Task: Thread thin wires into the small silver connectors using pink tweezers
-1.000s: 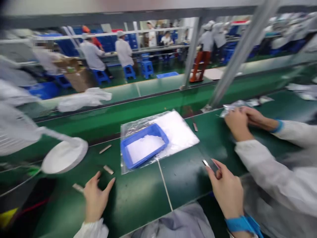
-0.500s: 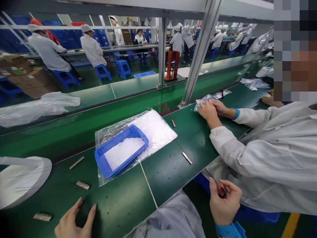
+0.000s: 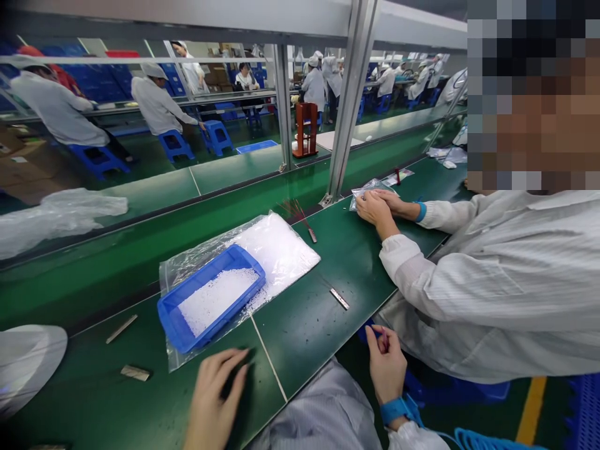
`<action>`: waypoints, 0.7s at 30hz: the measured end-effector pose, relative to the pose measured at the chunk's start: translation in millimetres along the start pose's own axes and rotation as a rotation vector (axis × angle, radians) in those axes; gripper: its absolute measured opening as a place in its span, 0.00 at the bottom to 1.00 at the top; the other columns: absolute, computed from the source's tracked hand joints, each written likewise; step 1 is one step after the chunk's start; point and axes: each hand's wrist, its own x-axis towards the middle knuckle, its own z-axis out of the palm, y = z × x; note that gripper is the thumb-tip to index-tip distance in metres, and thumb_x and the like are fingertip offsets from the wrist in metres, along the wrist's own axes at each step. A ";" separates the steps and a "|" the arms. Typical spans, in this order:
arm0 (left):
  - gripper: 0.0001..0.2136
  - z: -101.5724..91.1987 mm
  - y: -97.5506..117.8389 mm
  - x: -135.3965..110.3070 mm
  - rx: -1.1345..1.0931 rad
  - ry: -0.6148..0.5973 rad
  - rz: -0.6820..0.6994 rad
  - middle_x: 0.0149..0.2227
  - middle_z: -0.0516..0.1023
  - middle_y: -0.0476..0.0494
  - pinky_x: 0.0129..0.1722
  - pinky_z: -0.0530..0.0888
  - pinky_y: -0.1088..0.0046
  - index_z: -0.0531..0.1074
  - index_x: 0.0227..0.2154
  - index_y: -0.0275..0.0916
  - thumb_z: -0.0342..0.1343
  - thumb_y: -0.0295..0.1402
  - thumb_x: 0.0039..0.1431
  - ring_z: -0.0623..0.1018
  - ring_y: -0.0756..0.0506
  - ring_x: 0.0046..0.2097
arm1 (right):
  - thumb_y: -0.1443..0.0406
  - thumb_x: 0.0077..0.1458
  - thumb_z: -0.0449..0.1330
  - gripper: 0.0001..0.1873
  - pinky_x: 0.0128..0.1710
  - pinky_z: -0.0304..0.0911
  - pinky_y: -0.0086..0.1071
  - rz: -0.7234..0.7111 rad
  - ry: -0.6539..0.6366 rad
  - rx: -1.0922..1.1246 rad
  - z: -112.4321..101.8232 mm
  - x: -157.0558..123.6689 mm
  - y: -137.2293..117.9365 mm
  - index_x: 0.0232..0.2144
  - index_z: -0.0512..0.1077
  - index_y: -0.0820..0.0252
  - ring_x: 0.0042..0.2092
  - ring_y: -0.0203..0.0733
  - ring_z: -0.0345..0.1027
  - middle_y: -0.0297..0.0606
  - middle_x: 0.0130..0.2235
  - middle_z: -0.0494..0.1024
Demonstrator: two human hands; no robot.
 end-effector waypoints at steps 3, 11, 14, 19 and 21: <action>0.15 46.3 38.6 54.0 -0.108 -0.213 0.157 0.50 0.69 0.40 0.51 0.68 0.58 0.69 0.49 0.43 0.49 0.30 0.60 0.67 0.39 0.53 | 0.44 0.45 0.59 0.27 0.29 0.56 0.32 -0.060 -0.095 -0.053 5.6 8.1 -8.5 0.35 0.74 0.61 0.25 0.36 0.55 0.28 0.20 0.59; 0.18 125.1 82.4 131.9 -0.114 -0.344 0.315 0.51 0.66 0.40 0.53 0.64 0.54 0.69 0.49 0.42 0.53 0.25 0.54 0.63 0.39 0.54 | 0.36 0.45 0.52 0.34 0.26 0.57 0.32 -0.179 -0.259 -0.265 12.9 29.0 -23.9 0.33 0.76 0.58 0.25 0.40 0.61 0.32 0.19 0.63; 0.16 128.7 85.0 132.0 -0.122 -0.346 0.329 0.50 0.67 0.42 0.52 0.65 0.55 0.71 0.46 0.43 0.53 0.25 0.54 0.63 0.39 0.54 | 0.35 0.45 0.49 0.36 0.25 0.58 0.32 -0.185 -0.271 -0.260 15.0 30.6 -25.2 0.32 0.77 0.58 0.23 0.39 0.61 0.32 0.18 0.64; 0.15 121.0 82.5 118.7 -0.135 -0.351 0.295 0.49 0.69 0.42 0.51 0.66 0.57 0.73 0.44 0.43 0.53 0.25 0.54 0.63 0.40 0.53 | 0.36 0.46 0.49 0.35 0.24 0.62 0.31 -0.204 -0.337 -0.287 8.5 33.1 -23.8 0.33 0.78 0.57 0.25 0.41 0.66 0.37 0.23 0.74; 0.15 111.7 79.9 105.0 -0.127 -0.342 0.253 0.49 0.69 0.43 0.51 0.66 0.57 0.73 0.45 0.42 0.53 0.26 0.54 0.63 0.40 0.52 | 0.37 0.46 0.48 0.34 0.24 0.63 0.32 -0.248 -0.393 -0.311 3.8 36.3 -21.7 0.33 0.79 0.54 0.27 0.42 0.68 0.38 0.28 0.78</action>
